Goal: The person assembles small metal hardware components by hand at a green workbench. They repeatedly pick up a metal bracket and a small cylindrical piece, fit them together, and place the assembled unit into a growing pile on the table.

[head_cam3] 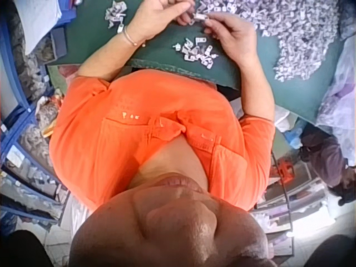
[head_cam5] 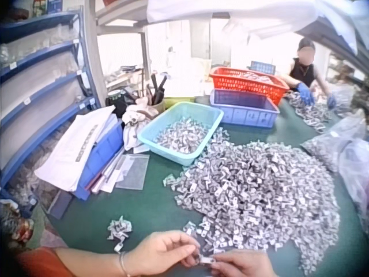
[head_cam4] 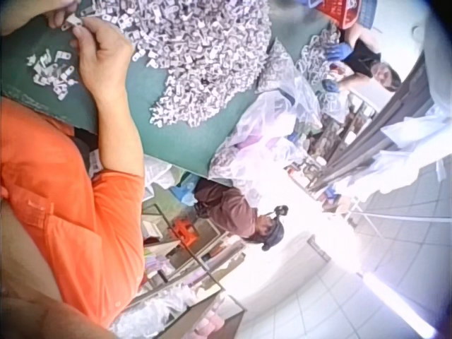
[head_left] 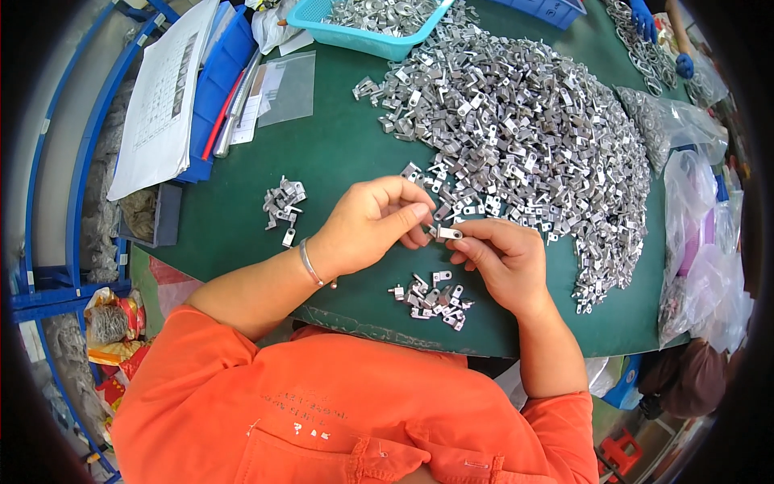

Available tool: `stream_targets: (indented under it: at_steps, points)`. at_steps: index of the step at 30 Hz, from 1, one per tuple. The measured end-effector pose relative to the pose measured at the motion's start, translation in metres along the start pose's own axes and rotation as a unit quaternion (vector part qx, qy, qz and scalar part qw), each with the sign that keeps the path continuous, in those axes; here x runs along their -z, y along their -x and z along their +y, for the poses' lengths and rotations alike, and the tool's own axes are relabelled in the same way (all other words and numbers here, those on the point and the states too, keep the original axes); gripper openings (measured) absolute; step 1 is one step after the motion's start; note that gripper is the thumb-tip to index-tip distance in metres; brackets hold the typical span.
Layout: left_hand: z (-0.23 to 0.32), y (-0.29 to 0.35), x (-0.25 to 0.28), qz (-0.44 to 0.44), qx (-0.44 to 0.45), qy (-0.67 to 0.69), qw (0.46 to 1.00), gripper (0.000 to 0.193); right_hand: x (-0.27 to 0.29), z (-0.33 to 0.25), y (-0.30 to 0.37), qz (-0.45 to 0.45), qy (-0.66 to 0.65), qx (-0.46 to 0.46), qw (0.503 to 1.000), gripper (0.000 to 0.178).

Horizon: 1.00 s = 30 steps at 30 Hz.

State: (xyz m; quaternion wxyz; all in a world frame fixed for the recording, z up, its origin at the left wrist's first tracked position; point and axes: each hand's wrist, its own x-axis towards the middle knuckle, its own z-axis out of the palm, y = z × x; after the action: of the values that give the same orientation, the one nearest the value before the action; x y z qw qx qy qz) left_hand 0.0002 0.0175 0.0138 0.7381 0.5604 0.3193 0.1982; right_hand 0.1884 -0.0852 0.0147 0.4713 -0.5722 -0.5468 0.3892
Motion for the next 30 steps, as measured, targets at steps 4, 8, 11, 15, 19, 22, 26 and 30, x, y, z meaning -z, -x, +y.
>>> stream_targets:
  at_steps: [4,8,11,15,19,22,26,30]
  points:
    - [0.005,0.005,-0.004,-0.076,0.028,0.045,0.996,0.018,0.002,-0.004,0.0,-0.009,0.019,0.028,0.999,0.016]
    - [0.005,0.005,-0.002,-0.078,0.019,0.061,0.995,0.019,0.001,-0.005,-0.001,-0.005,0.031,0.055,0.998,0.017]
    - [0.004,0.006,-0.003,-0.075,0.0,0.085,0.994,0.015,0.003,-0.007,-0.001,-0.021,0.041,0.065,0.997,0.018]
    - [-0.006,0.005,-0.004,-0.049,-0.178,-0.03,0.982,0.01,0.001,-0.004,0.002,-0.021,-0.052,0.014,0.998,0.018]
    - [0.004,0.004,-0.005,-0.042,-0.344,-0.254,0.903,0.019,0.0,-0.004,0.003,0.005,-0.096,0.003,0.995,0.015]
    - [0.005,0.002,-0.004,0.055,-0.344,-0.264,0.9,0.019,0.007,-0.008,0.0,0.02,-0.003,0.09,0.996,0.013]
    - [-0.002,0.003,-0.003,0.043,-0.268,-0.362,0.892,0.022,0.012,-0.014,0.001,-0.085,0.09,0.131,0.984,0.013]
    - [-0.016,-0.003,-0.003,0.028,-0.317,-0.443,0.838,0.019,0.009,-0.012,0.004,-0.199,0.07,0.154,0.965,0.008]
